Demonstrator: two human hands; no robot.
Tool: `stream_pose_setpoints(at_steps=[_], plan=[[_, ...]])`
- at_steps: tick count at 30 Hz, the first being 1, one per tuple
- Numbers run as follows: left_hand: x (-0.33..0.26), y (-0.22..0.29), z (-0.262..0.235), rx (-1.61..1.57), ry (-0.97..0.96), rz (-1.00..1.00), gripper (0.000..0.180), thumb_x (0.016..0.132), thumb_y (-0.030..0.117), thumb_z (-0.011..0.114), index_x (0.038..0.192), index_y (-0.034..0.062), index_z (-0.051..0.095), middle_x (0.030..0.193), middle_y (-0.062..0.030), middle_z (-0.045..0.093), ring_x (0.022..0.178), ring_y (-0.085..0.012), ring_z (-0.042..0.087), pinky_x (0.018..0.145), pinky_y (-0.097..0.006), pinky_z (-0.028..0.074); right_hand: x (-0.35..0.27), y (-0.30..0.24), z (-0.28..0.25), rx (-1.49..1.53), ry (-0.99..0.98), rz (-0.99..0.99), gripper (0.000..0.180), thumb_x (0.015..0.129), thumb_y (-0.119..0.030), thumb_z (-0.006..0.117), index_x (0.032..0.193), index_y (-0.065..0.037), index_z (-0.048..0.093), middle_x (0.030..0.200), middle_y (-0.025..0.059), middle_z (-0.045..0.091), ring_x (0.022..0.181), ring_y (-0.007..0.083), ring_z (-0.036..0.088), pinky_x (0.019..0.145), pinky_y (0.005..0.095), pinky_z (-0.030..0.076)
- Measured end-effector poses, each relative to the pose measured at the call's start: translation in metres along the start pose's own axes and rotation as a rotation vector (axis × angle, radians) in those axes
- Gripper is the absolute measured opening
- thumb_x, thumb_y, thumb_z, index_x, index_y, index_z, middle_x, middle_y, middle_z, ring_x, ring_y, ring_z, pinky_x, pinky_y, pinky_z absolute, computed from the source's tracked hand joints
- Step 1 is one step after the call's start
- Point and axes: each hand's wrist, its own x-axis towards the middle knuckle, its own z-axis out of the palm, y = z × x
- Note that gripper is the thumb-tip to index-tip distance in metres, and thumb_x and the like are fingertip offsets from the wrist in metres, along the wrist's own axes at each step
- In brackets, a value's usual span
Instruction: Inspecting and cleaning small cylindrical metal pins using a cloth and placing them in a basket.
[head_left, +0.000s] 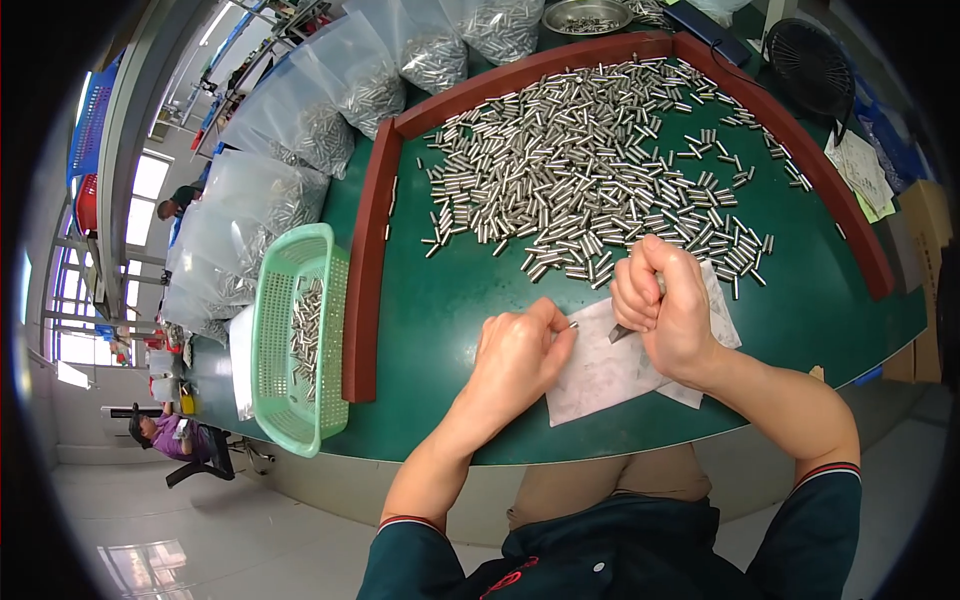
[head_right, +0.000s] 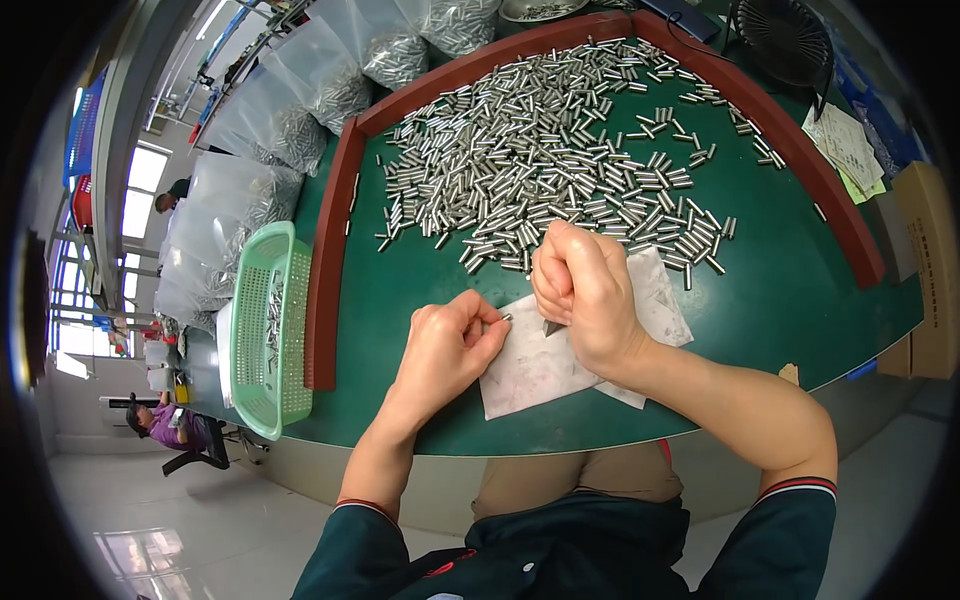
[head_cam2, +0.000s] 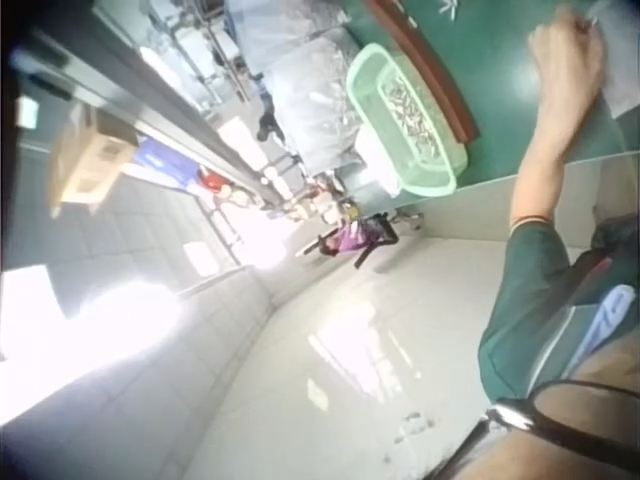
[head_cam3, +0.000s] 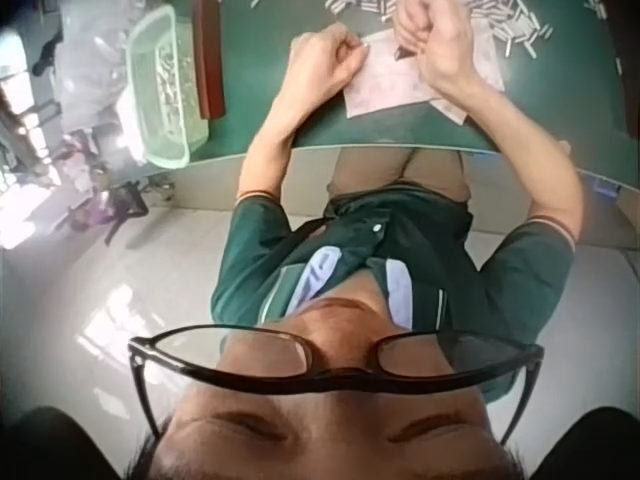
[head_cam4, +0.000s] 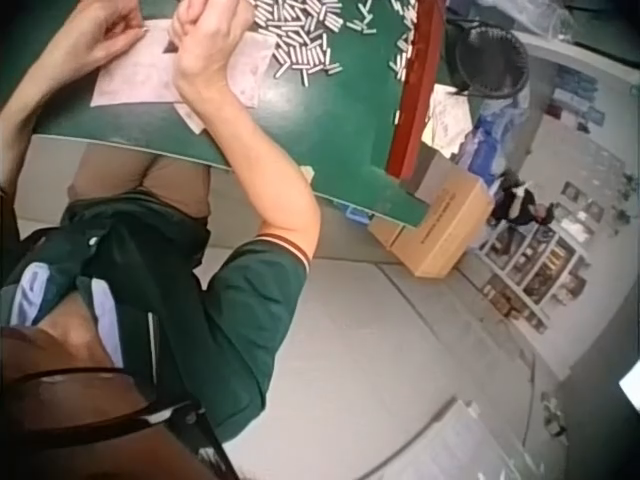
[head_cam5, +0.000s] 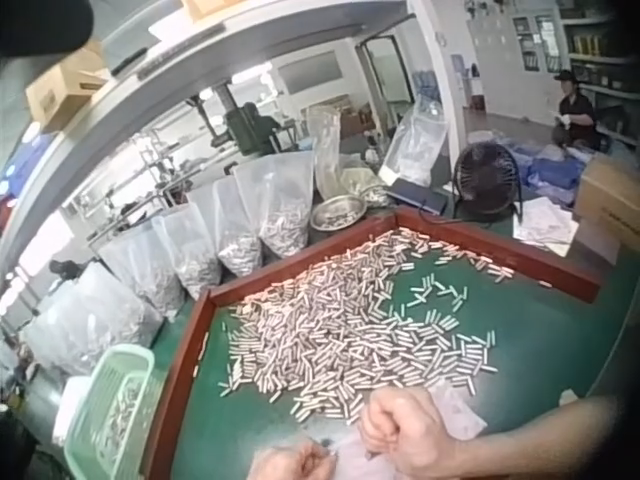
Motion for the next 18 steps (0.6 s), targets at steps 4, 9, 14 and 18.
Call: stream_pose_setpoints(at_steps=[4, 9, 14, 18], plan=[[-0.001, -0.001, -0.003, 0.069, 0.036, -0.018, 0.011, 0.067, 0.005, 0.063, 0.065, -0.001, 0.054, 0.042, -0.0061, 0.043, 0.036, -0.0171, 0.043, 0.04, -0.029, 0.034, 0.0, 0.0, 0.002, 0.013, 0.005, 0.004, 0.038, 0.088, -0.022, 0.033, 0.053, -0.009, 0.029, 0.045, -0.0006, 0.029, 0.039, 0.0065, 0.021, 0.037, 0.0221, 0.02], [0.001, -0.012, -0.01, 0.144, 0.11, -0.078, 0.011, 0.067, 0.004, 0.062, 0.064, -0.0022, 0.054, 0.044, -0.0081, 0.045, 0.037, -0.0189, 0.045, 0.042, -0.03, 0.036, 0.001, 0.0, 0.001, 0.002, -0.009, -0.007, 0.037, 0.088, -0.021, 0.032, 0.053, -0.009, 0.029, 0.045, -0.0003, 0.029, 0.039, 0.0065, 0.021, 0.037, 0.0218, 0.02], [0.006, -0.025, -0.023, -0.75, -0.071, -0.247, 0.013, 0.085, 0.012, 0.053, 0.078, 0.001, 0.051, 0.062, -0.0007, 0.05, 0.047, -0.0029, 0.033, 0.042, -0.019, 0.025, 0.001, 0.0, 0.001, 0.004, -0.002, -0.001, 0.037, 0.088, -0.021, 0.032, 0.053, -0.009, 0.029, 0.045, -0.0003, 0.028, 0.039, 0.0064, 0.02, 0.037, 0.0219, 0.02], [0.01, -0.028, -0.023, -1.319, -0.28, -0.353, 0.011, 0.087, 0.013, 0.05, 0.082, 0.0029, 0.052, 0.072, -0.0052, 0.055, 0.046, -0.002, 0.026, 0.042, -0.018, 0.021, 0.0, 0.0, 0.0, 0.011, -0.013, 0.004, 0.037, 0.088, -0.022, 0.031, 0.054, -0.009, 0.029, 0.044, -0.0001, 0.029, 0.039, 0.0066, 0.02, 0.037, 0.0223, 0.019]])
